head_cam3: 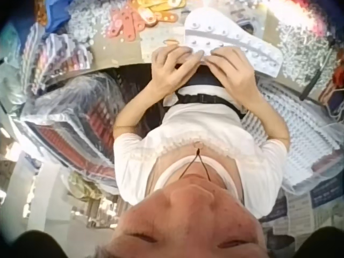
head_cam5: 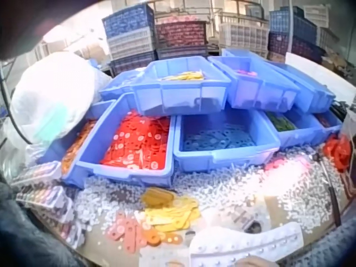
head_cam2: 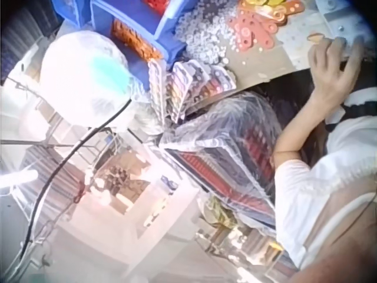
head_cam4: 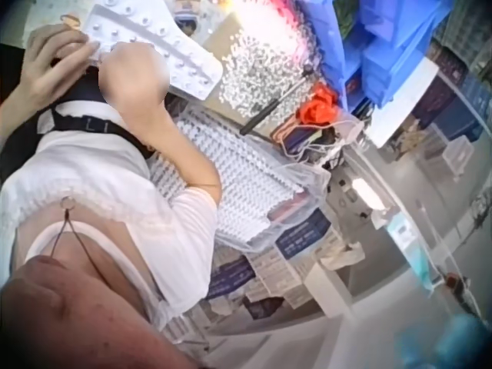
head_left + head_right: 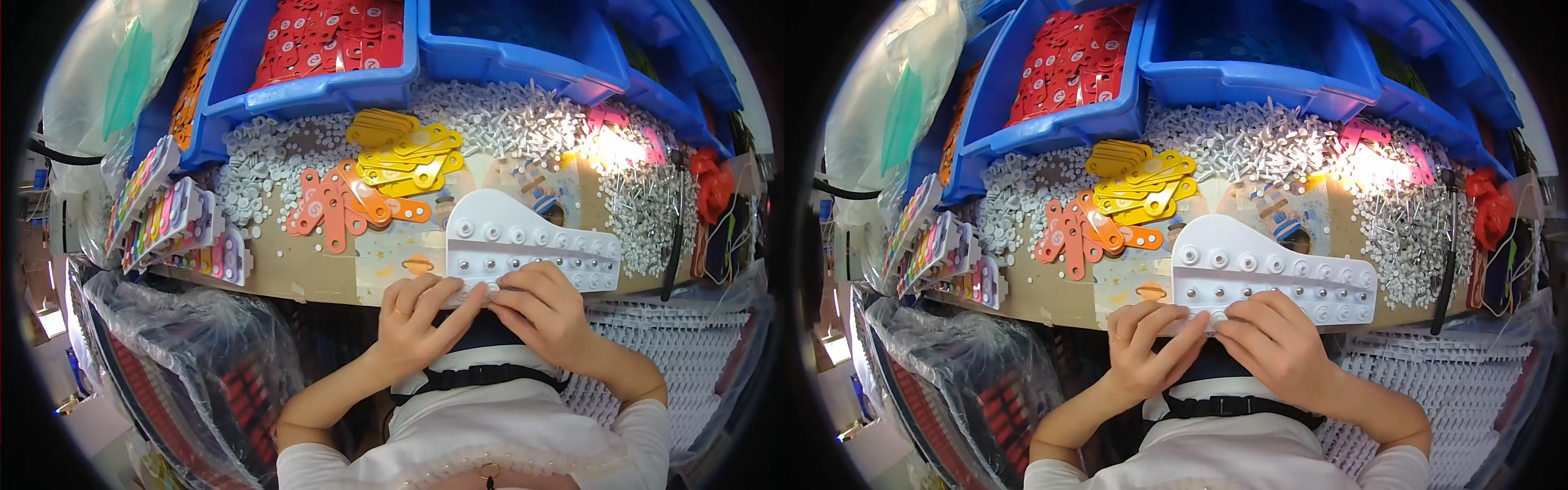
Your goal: Assembling a toy xylophone by placing colorful keys onto a white frame.
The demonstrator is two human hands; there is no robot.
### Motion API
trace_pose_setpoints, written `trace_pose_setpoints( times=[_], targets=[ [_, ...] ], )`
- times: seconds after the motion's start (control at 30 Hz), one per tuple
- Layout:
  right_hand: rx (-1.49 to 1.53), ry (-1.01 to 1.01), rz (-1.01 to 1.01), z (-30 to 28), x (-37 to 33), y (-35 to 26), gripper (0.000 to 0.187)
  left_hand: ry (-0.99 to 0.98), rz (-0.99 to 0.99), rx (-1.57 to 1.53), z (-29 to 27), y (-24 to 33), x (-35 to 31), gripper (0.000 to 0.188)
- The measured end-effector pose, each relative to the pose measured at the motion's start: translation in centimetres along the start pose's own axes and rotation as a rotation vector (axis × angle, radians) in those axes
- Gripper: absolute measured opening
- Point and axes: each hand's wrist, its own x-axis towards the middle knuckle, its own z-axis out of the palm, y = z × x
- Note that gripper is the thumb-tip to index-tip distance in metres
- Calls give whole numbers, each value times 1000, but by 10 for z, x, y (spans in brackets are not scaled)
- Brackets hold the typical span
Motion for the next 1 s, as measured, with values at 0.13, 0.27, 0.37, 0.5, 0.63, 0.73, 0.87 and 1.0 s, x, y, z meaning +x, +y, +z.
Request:
trace_pose_setpoints(
  times=[0.13, 0.27, 0.37, 0.5, 0.63, 0.73, 0.87, 1.0],
  targets=[
    [78, 29, 132, 2, -1, -2, 24, -3, -46, -85, 10, 3, 8, 40],
    [-49, 38, 21, 5, -6, 3, 25, 4, -72, -158, 11, 1, 4, 36],
    [-85, -13, -74, 2, -11, 7, 27, -18, 19, -85, 5, 1, 1, 33],
    [-35, -33, -98, 0, -11, 11, 29, -79, 130, -56, 0, -8, -4, 28],
    [44, -22, -51, 0, -4, 11, 29, -108, 130, -50, 1, -9, 2, 28],
    [98, -1, 45, 2, 2, 8, 28, -78, -66, -186, 6, 0, 4, 24],
    [8, -43, 48, 0, 5, 3, 26, -41, -140, -202, 11, 6, 5, 26],
    [-60, 9, 62, -2, 1, 1, 26, -24, -208, -162, 11, 11, 2, 28]
  ],
)
